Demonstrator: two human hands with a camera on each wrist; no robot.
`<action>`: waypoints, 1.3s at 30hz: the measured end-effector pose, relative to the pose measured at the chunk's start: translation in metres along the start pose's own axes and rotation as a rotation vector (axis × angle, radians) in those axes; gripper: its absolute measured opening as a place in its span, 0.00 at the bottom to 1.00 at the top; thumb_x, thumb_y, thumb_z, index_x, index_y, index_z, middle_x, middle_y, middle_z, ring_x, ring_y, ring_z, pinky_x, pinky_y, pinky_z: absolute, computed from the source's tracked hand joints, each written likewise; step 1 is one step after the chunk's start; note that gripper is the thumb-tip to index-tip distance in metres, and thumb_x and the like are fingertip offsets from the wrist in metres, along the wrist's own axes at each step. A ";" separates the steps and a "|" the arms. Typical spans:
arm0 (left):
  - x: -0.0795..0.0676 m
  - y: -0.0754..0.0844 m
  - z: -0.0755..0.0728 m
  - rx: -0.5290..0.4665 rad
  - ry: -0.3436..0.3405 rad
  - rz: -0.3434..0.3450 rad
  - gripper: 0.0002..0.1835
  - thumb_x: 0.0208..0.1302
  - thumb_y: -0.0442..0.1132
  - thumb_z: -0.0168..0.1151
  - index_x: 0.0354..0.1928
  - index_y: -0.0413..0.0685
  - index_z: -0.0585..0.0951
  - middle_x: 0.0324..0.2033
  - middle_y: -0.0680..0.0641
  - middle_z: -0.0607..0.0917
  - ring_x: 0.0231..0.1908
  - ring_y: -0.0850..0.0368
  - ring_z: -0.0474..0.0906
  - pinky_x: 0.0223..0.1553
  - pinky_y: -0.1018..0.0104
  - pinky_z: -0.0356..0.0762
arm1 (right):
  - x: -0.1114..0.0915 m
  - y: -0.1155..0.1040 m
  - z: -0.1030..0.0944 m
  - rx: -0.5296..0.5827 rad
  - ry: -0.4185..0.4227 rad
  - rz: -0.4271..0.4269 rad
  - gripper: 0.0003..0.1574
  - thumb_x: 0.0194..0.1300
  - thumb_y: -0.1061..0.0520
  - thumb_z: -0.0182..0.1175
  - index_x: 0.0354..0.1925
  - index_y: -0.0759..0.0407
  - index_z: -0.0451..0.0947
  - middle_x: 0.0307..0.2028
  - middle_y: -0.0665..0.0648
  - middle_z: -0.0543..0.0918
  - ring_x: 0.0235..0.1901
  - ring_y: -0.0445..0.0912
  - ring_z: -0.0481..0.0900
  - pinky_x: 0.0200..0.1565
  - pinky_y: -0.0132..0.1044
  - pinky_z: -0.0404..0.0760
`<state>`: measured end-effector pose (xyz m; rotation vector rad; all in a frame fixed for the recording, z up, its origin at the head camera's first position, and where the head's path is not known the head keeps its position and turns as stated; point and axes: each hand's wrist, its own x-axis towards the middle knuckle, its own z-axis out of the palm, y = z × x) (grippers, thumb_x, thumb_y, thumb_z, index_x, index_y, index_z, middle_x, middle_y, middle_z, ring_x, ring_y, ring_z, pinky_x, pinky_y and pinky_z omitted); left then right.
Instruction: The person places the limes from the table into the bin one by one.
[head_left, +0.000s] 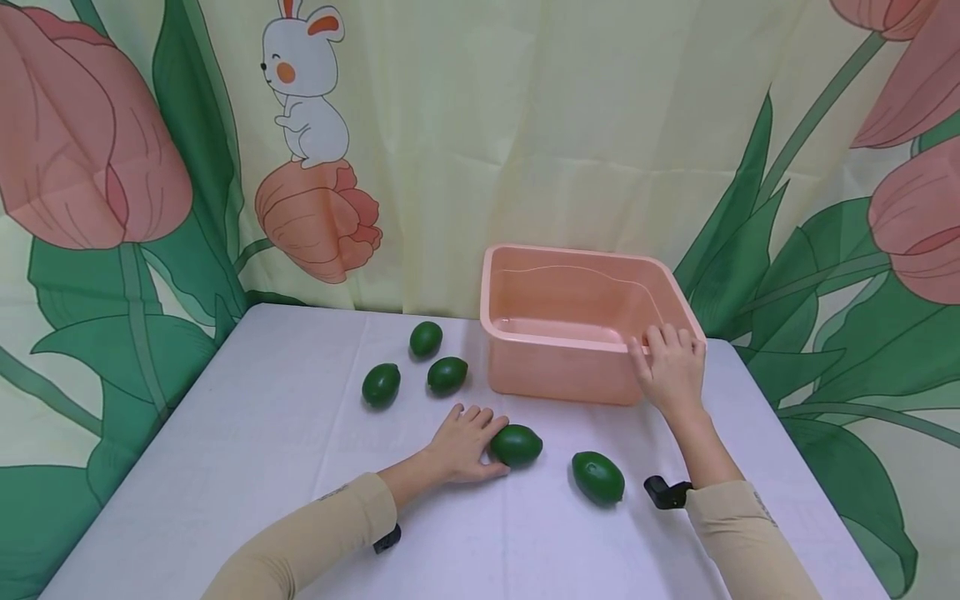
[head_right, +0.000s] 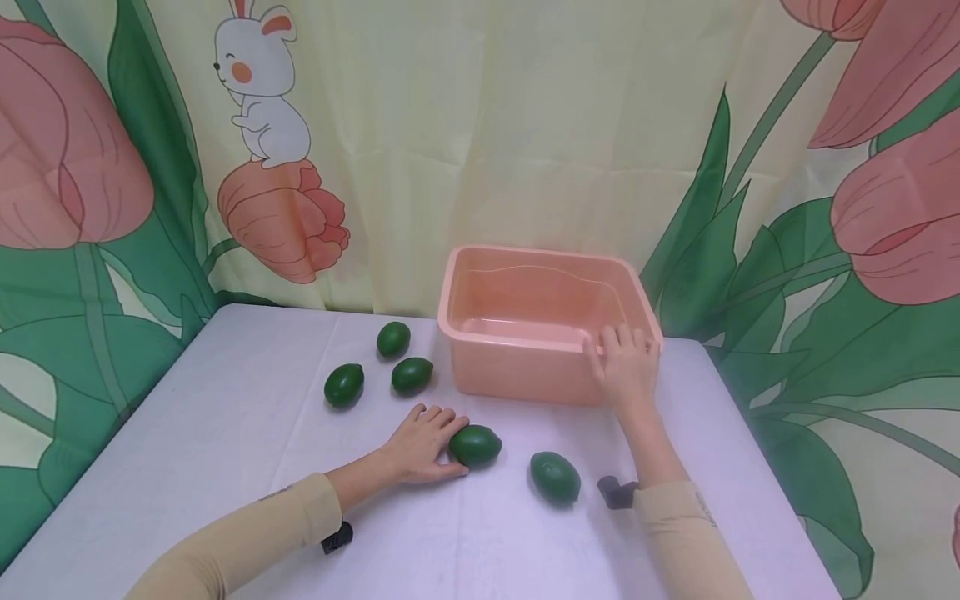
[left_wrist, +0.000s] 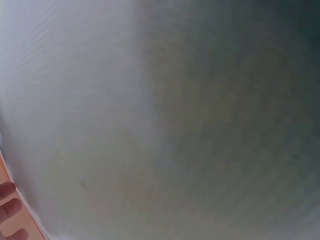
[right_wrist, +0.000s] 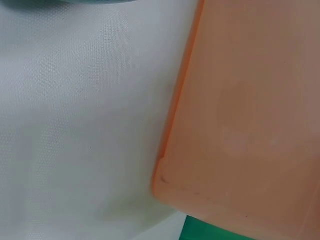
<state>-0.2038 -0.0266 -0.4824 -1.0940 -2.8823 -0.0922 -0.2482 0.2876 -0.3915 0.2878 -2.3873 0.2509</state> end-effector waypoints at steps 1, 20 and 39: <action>0.000 0.000 0.000 -0.001 -0.004 -0.003 0.37 0.52 0.70 0.48 0.61 0.59 0.65 0.46 0.52 0.70 0.49 0.55 0.65 0.55 0.48 0.60 | 0.000 0.000 0.000 -0.001 -0.003 0.003 0.27 0.65 0.41 0.40 0.33 0.65 0.68 0.34 0.66 0.71 0.38 0.61 0.64 0.44 0.57 0.57; 0.001 0.001 -0.002 -0.033 0.055 -0.004 0.35 0.49 0.71 0.52 0.54 0.58 0.71 0.44 0.53 0.71 0.44 0.58 0.65 0.52 0.55 0.62 | 0.000 -0.002 -0.002 0.000 -0.025 0.028 0.17 0.61 0.49 0.50 0.34 0.64 0.69 0.35 0.66 0.71 0.39 0.60 0.65 0.45 0.57 0.57; 0.000 -0.001 -0.014 -0.001 0.143 0.001 0.35 0.50 0.71 0.50 0.54 0.57 0.71 0.45 0.52 0.73 0.46 0.56 0.68 0.50 0.55 0.63 | 0.000 -0.001 -0.001 -0.008 -0.019 0.012 0.22 0.64 0.45 0.43 0.33 0.64 0.68 0.34 0.65 0.71 0.39 0.60 0.64 0.45 0.57 0.57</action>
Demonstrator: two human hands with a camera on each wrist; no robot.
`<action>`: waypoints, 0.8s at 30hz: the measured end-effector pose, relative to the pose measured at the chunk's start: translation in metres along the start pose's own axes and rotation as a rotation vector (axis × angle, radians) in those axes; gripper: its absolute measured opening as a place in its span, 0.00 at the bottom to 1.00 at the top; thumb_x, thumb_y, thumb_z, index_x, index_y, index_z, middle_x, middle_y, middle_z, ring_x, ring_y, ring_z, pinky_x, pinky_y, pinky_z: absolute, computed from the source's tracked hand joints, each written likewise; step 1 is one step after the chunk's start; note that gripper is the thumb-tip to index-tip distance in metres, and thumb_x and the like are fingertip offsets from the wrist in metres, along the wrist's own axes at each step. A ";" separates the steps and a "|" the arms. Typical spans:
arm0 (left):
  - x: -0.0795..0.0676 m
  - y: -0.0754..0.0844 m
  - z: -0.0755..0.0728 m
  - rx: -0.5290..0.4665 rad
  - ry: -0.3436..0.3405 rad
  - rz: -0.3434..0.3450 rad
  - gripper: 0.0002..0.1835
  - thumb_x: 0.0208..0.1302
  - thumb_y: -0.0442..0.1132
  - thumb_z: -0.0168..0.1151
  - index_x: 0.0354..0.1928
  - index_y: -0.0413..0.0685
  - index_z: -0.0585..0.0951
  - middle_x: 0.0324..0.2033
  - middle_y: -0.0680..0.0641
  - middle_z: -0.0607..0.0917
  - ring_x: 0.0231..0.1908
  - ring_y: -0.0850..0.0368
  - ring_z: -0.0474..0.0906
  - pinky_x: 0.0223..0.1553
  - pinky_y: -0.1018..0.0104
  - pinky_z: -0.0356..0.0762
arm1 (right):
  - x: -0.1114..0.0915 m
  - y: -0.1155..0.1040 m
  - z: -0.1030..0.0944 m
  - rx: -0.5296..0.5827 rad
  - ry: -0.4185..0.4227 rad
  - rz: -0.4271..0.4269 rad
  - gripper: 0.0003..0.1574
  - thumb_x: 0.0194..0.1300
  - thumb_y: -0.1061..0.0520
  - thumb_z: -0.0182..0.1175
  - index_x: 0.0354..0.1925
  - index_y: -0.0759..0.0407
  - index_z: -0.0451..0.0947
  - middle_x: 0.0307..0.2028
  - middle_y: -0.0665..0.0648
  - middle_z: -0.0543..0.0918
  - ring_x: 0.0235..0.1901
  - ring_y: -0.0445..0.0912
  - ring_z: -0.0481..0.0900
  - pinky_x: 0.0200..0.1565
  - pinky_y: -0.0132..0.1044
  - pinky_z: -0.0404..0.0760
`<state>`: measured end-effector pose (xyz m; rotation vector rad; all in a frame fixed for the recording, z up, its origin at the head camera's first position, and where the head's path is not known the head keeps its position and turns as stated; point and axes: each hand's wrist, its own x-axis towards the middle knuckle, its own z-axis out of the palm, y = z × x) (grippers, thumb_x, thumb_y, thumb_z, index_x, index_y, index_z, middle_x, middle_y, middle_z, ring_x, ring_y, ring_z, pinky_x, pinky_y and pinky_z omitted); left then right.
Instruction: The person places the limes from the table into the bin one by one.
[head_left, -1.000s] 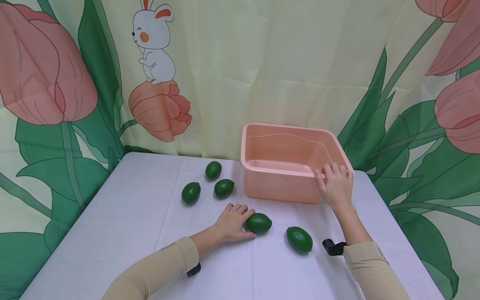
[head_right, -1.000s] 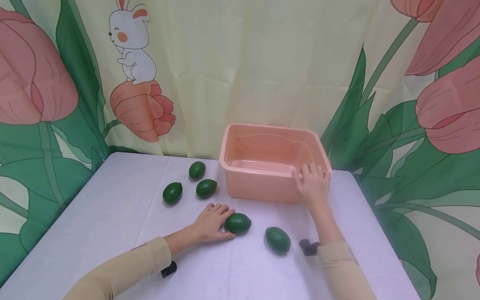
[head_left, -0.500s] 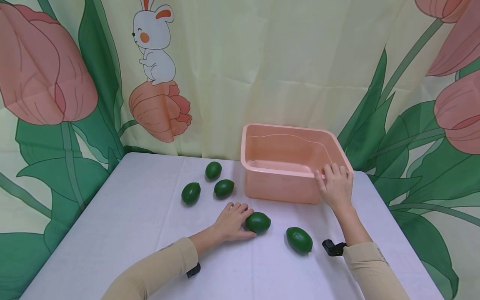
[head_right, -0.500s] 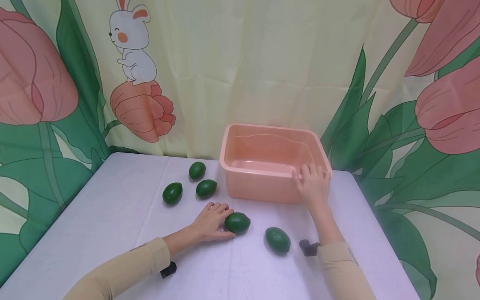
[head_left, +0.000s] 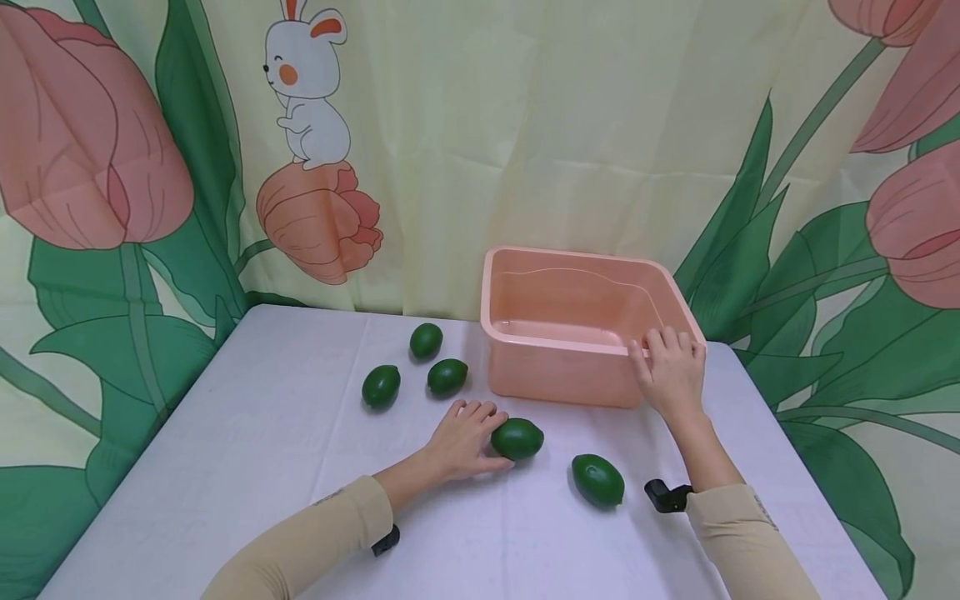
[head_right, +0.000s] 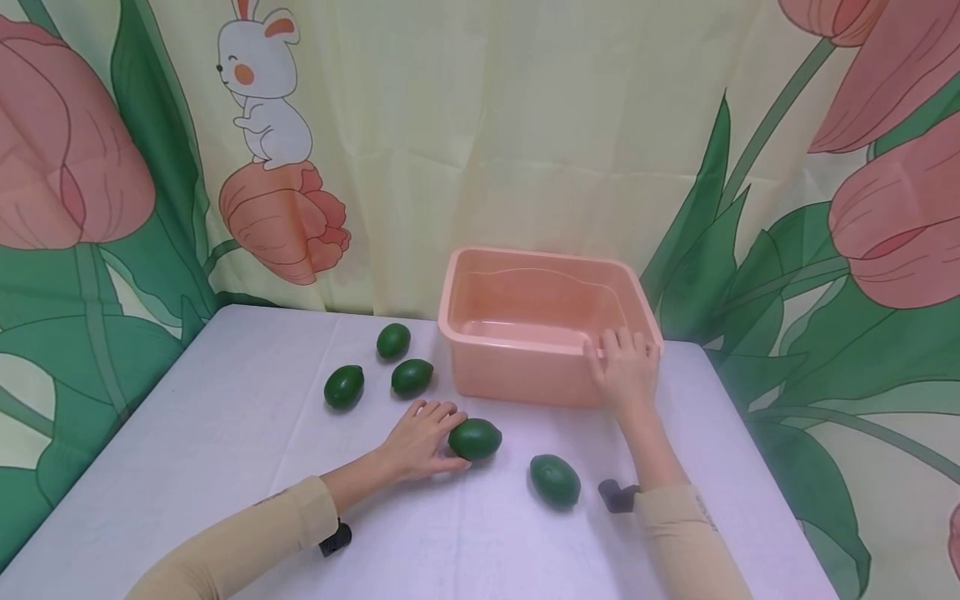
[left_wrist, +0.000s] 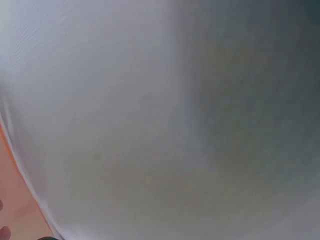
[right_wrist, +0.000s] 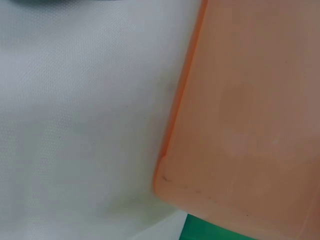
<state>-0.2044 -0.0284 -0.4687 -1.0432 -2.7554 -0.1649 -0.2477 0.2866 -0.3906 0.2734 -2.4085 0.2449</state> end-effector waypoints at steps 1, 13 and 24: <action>0.000 0.000 0.000 -0.002 0.004 0.000 0.35 0.50 0.71 0.50 0.54 0.57 0.71 0.45 0.52 0.73 0.46 0.56 0.68 0.51 0.55 0.64 | 0.000 0.000 0.000 -0.001 -0.001 0.001 0.23 0.64 0.45 0.42 0.33 0.64 0.68 0.34 0.65 0.71 0.39 0.60 0.64 0.45 0.57 0.57; 0.006 -0.011 -0.023 -0.008 0.100 -0.018 0.37 0.49 0.71 0.50 0.55 0.54 0.73 0.48 0.51 0.75 0.48 0.54 0.68 0.52 0.54 0.63 | 0.000 -0.001 -0.001 0.003 0.001 0.004 0.20 0.63 0.47 0.46 0.33 0.64 0.68 0.34 0.65 0.71 0.38 0.60 0.64 0.44 0.57 0.57; 0.008 -0.021 -0.045 -0.045 0.129 -0.058 0.38 0.50 0.68 0.53 0.57 0.51 0.72 0.50 0.48 0.73 0.51 0.51 0.66 0.54 0.50 0.61 | -0.001 0.000 0.001 -0.001 0.010 0.000 0.21 0.64 0.45 0.43 0.32 0.63 0.68 0.33 0.65 0.71 0.38 0.60 0.64 0.44 0.57 0.57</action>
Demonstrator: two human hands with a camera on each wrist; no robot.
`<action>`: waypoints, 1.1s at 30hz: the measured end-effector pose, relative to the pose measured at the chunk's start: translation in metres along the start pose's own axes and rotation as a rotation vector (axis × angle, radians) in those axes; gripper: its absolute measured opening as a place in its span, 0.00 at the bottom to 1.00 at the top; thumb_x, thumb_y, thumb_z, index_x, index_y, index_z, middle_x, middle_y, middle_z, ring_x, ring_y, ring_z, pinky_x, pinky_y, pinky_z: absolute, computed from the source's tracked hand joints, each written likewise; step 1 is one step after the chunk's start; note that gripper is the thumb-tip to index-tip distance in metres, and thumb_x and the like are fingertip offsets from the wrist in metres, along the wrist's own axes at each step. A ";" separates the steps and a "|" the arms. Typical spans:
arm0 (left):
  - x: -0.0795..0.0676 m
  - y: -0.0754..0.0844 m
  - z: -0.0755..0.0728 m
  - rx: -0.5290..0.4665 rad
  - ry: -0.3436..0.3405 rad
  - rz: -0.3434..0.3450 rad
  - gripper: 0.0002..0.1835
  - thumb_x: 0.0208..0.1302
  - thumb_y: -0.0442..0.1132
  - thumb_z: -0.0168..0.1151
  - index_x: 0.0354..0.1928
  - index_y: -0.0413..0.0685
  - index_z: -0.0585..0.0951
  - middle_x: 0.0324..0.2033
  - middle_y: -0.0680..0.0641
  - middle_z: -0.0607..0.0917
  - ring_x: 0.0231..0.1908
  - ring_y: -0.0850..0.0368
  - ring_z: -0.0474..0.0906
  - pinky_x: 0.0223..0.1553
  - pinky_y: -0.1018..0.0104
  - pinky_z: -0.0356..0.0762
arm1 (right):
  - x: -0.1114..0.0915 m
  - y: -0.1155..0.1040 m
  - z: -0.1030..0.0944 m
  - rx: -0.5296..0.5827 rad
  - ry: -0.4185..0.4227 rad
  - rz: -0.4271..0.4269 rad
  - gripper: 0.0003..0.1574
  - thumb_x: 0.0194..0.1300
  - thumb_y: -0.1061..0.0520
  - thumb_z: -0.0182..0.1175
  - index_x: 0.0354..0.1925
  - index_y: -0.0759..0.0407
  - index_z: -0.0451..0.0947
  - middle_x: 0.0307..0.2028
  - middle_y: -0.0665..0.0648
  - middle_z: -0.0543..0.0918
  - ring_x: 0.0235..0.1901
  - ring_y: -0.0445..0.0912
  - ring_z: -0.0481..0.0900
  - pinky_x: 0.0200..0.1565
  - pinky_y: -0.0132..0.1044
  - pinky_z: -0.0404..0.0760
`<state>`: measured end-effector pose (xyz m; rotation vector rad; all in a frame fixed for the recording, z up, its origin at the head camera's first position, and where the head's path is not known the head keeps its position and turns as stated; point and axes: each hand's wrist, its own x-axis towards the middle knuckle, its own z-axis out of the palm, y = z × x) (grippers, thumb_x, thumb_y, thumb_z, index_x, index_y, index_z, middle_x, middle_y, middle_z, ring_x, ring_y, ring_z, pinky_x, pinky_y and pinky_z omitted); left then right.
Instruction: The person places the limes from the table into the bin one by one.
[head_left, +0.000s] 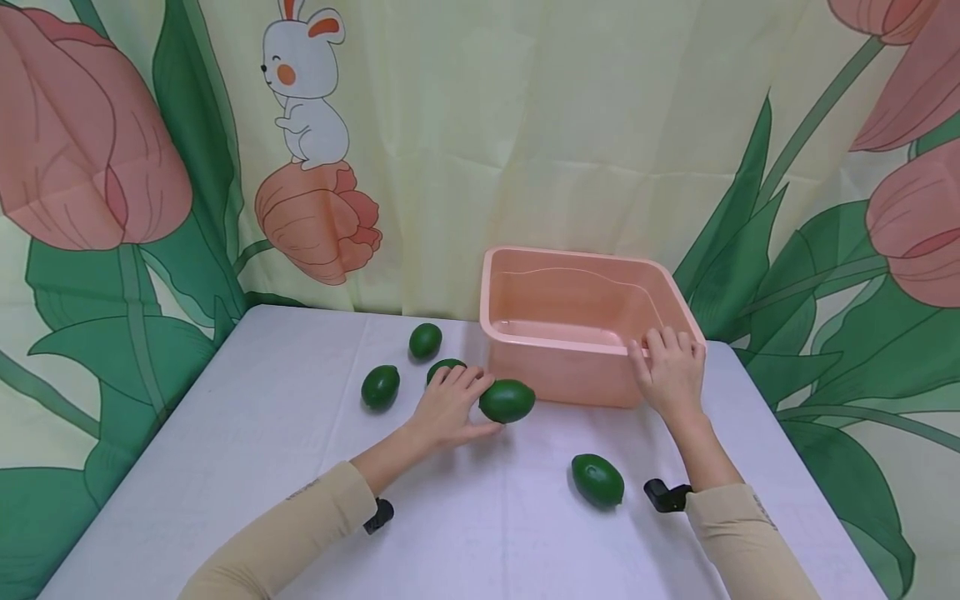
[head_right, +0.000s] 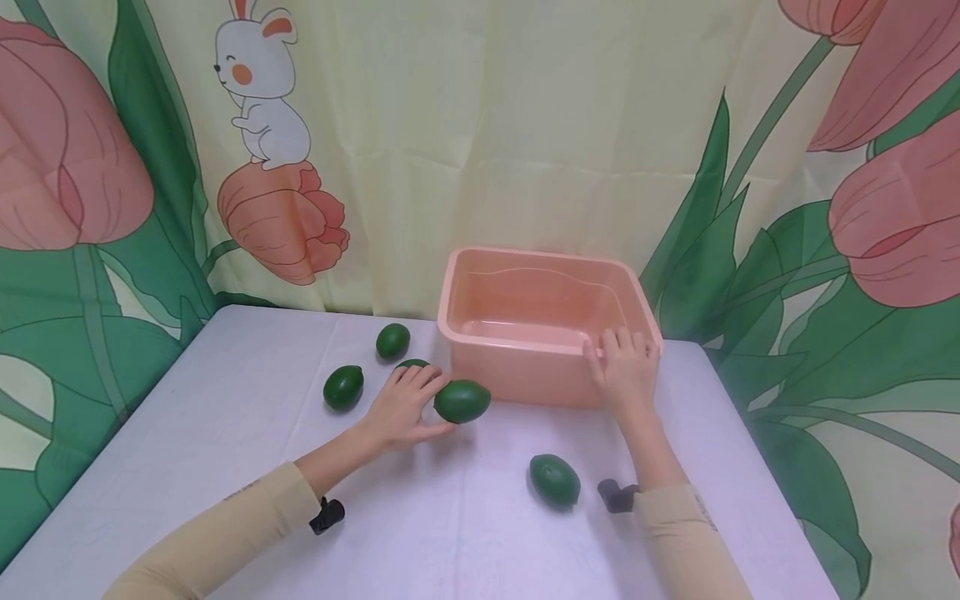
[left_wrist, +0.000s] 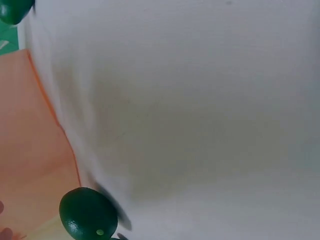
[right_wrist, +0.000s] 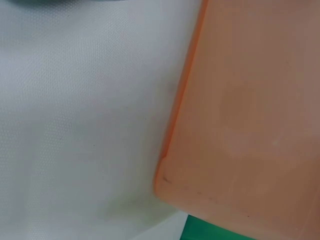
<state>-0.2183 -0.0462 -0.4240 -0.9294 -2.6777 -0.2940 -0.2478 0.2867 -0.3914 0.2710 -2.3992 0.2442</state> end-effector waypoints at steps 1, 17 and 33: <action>0.001 -0.001 -0.001 -0.001 0.007 0.000 0.38 0.50 0.68 0.53 0.57 0.51 0.72 0.50 0.48 0.73 0.50 0.52 0.66 0.53 0.50 0.61 | 0.000 0.000 0.000 -0.001 0.001 -0.001 0.21 0.64 0.45 0.43 0.32 0.63 0.68 0.33 0.65 0.71 0.38 0.60 0.64 0.44 0.57 0.57; 0.014 -0.002 -0.025 -0.002 0.090 0.030 0.38 0.49 0.68 0.54 0.56 0.52 0.72 0.50 0.48 0.74 0.50 0.52 0.68 0.53 0.49 0.63 | 0.001 0.001 0.001 -0.013 -0.007 0.004 0.26 0.66 0.42 0.39 0.32 0.63 0.68 0.32 0.65 0.71 0.38 0.59 0.64 0.44 0.57 0.57; 0.030 0.003 -0.043 0.010 0.154 0.089 0.35 0.49 0.66 0.55 0.54 0.52 0.72 0.49 0.48 0.74 0.49 0.52 0.68 0.51 0.52 0.64 | 0.001 0.000 0.000 -0.012 0.007 -0.007 0.25 0.65 0.42 0.40 0.32 0.63 0.68 0.34 0.65 0.72 0.38 0.60 0.65 0.44 0.57 0.58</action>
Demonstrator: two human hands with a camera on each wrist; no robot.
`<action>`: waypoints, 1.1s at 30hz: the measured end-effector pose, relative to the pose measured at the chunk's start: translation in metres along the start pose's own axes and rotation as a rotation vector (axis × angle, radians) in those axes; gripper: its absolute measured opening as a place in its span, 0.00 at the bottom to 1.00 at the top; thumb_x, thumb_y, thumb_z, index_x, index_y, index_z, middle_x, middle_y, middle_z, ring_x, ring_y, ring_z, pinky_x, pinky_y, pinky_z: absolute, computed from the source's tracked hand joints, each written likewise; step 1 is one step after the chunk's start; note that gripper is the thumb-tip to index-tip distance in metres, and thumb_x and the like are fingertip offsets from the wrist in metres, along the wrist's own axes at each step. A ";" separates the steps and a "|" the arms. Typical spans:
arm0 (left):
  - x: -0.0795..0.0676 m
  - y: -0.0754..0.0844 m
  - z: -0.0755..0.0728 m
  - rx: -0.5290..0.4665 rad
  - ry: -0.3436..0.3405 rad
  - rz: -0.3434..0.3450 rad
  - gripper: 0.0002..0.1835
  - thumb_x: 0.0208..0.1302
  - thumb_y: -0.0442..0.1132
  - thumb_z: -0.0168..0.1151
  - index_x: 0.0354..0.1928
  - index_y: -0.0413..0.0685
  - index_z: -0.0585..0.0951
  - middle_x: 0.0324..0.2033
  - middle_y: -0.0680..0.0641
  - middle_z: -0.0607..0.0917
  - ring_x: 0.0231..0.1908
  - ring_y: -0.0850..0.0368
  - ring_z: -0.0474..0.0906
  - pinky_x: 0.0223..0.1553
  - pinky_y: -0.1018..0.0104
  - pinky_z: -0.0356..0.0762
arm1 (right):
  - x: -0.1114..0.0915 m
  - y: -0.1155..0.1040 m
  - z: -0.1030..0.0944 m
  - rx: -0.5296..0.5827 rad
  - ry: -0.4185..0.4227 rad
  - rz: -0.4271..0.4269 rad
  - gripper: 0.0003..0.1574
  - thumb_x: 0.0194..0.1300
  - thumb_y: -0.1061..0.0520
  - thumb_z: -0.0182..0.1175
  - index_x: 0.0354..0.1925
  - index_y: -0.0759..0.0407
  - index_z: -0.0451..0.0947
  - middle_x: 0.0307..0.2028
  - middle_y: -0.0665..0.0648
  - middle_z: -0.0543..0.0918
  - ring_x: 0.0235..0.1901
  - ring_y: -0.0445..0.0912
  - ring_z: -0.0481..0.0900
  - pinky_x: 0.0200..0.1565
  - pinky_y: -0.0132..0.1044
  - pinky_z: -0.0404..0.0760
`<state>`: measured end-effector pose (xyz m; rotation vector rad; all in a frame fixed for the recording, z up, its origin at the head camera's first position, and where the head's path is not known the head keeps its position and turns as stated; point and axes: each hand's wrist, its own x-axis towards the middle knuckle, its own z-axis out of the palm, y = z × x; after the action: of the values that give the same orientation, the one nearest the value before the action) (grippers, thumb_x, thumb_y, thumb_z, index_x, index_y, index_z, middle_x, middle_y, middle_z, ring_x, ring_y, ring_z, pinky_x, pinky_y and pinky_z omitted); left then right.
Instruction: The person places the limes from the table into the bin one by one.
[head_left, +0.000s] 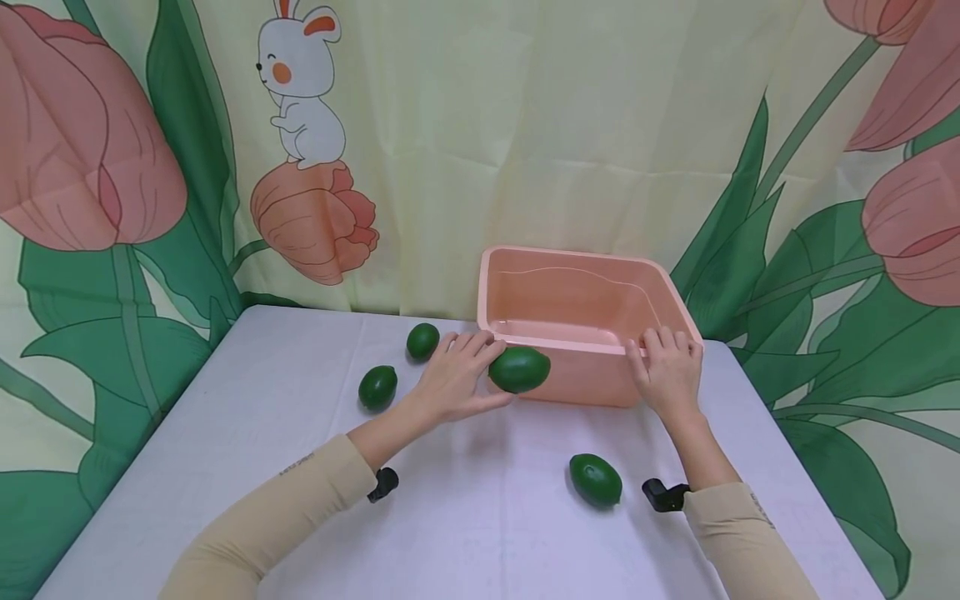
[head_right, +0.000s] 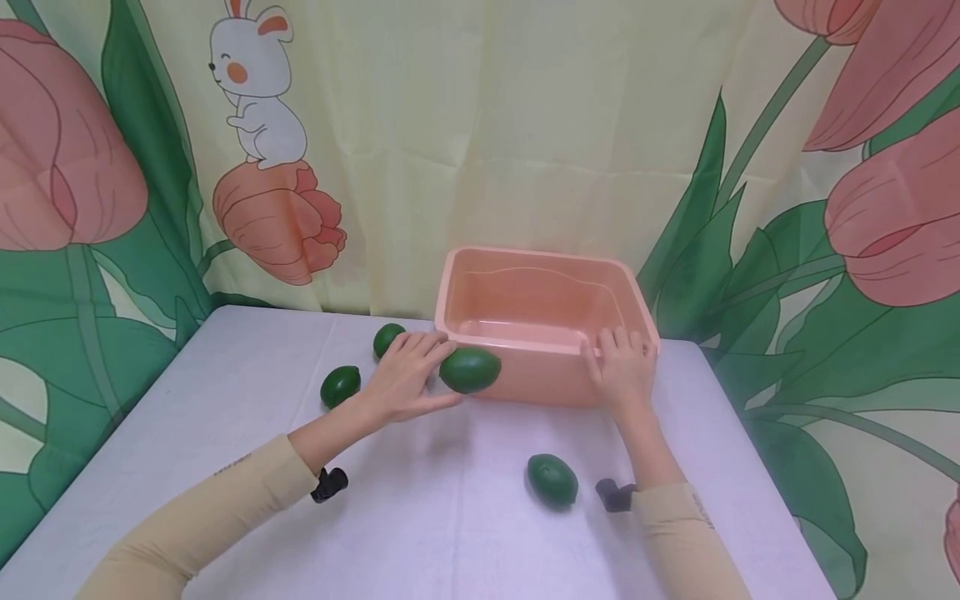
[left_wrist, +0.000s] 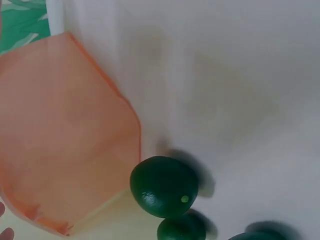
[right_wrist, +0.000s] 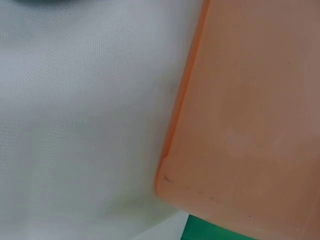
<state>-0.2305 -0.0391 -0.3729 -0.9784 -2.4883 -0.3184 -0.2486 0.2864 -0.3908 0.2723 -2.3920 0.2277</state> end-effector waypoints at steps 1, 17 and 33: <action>0.002 0.000 -0.002 -0.007 0.009 0.001 0.35 0.49 0.66 0.56 0.54 0.52 0.72 0.49 0.48 0.74 0.49 0.51 0.69 0.51 0.52 0.64 | 0.000 0.000 0.000 -0.003 -0.001 0.000 0.25 0.65 0.42 0.40 0.33 0.63 0.68 0.34 0.65 0.72 0.38 0.60 0.65 0.45 0.57 0.58; 0.024 -0.006 -0.012 -0.018 0.051 -0.061 0.35 0.49 0.65 0.57 0.55 0.51 0.71 0.50 0.47 0.72 0.49 0.51 0.67 0.50 0.53 0.64 | 0.000 0.002 0.002 0.003 0.012 0.000 0.23 0.64 0.44 0.42 0.31 0.63 0.69 0.32 0.64 0.72 0.36 0.59 0.64 0.44 0.56 0.57; 0.044 -0.015 -0.009 -0.019 0.006 -0.141 0.33 0.50 0.66 0.55 0.54 0.55 0.69 0.50 0.50 0.70 0.50 0.52 0.66 0.50 0.54 0.63 | 0.000 0.001 0.004 -0.003 0.028 0.002 0.27 0.65 0.42 0.38 0.31 0.64 0.69 0.31 0.65 0.73 0.36 0.59 0.65 0.44 0.56 0.58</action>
<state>-0.2664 -0.0269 -0.3448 -0.8101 -2.5588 -0.3893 -0.2513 0.2869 -0.3937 0.2634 -2.3646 0.2274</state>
